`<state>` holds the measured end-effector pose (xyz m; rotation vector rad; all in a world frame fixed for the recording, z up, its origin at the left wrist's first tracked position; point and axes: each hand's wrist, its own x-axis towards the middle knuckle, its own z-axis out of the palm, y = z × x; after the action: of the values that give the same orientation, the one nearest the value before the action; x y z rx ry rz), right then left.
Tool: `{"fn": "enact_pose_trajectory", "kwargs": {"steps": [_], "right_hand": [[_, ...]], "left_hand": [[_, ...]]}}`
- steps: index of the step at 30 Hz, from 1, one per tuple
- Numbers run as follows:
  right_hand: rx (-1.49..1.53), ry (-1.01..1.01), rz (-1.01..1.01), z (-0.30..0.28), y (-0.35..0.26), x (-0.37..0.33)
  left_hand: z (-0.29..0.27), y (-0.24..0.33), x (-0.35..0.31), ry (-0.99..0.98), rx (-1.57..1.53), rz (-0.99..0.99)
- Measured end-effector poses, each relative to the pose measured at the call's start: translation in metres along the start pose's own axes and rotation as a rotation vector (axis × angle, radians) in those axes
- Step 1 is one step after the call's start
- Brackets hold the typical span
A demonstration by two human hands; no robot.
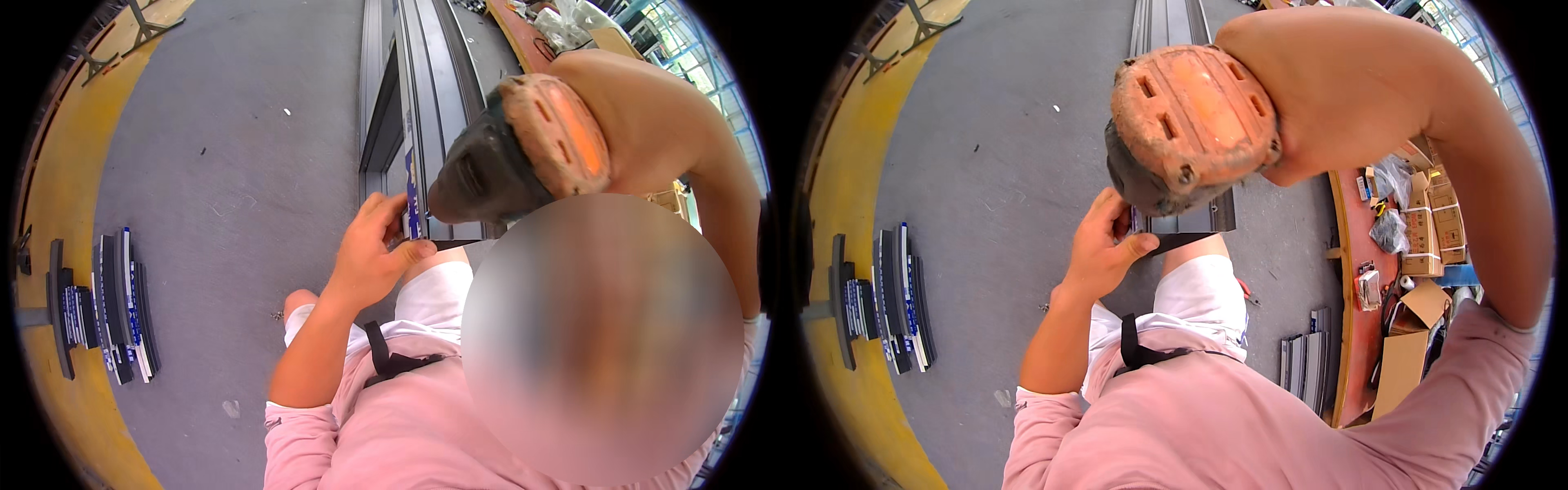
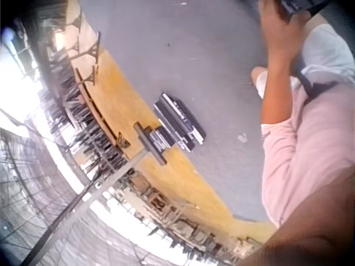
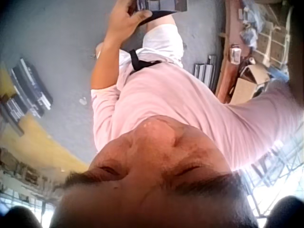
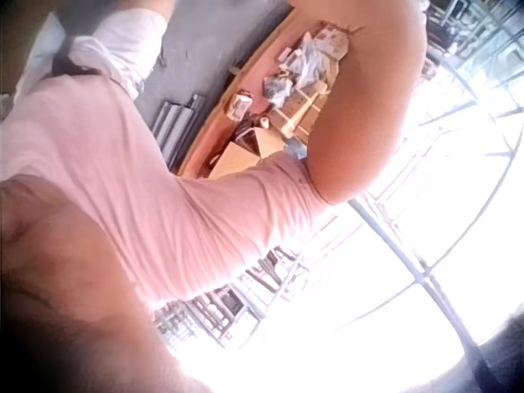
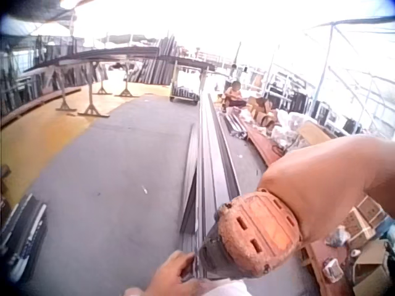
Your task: The person assembles a window frame using metal profiles and a cordless drill. They align the profiles, insert screws, and tighten them to form a rectangular structure. The person handles the frame parts on the floor and occasionally stands to adjust the assembly.
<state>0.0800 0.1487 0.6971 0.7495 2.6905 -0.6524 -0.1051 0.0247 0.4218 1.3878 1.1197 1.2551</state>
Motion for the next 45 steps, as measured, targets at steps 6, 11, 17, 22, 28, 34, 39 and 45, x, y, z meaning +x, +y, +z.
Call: {"fn": "enact_pose_trajectory", "kwargs": {"steps": [6,11,17,22,28,34,39,45], "right_hand": [[-0.015,0.063,-0.175,-0.007,0.006,0.000],[0.032,0.119,-0.254,0.022,-0.011,-0.043],[-0.035,0.197,-0.142,0.093,-0.035,-0.077],[0.090,0.279,-0.078,0.127,-0.026,-0.092],[0.186,0.316,-0.071,0.139,-0.007,-0.105],[0.275,0.336,-0.088,0.143,0.001,-0.108],[0.268,0.360,-0.091,0.145,0.003,-0.112],[0.251,0.384,-0.098,0.147,0.007,-0.116]], "left_hand": [[0.002,-0.007,-0.020,0.236,-0.233,-0.095],[-0.001,-0.008,-0.071,0.193,-0.864,-0.449],[0.022,0.005,-0.087,-0.002,-0.994,-0.528],[0.035,0.010,-0.076,0.013,-0.975,-0.544],[0.037,-0.004,-0.073,0.025,-1.048,-0.535],[0.040,0.004,-0.071,-0.016,-0.951,-0.473],[0.047,0.010,-0.066,-0.067,-0.945,-0.385],[0.046,0.013,-0.062,-0.090,-1.065,-0.453]]}}
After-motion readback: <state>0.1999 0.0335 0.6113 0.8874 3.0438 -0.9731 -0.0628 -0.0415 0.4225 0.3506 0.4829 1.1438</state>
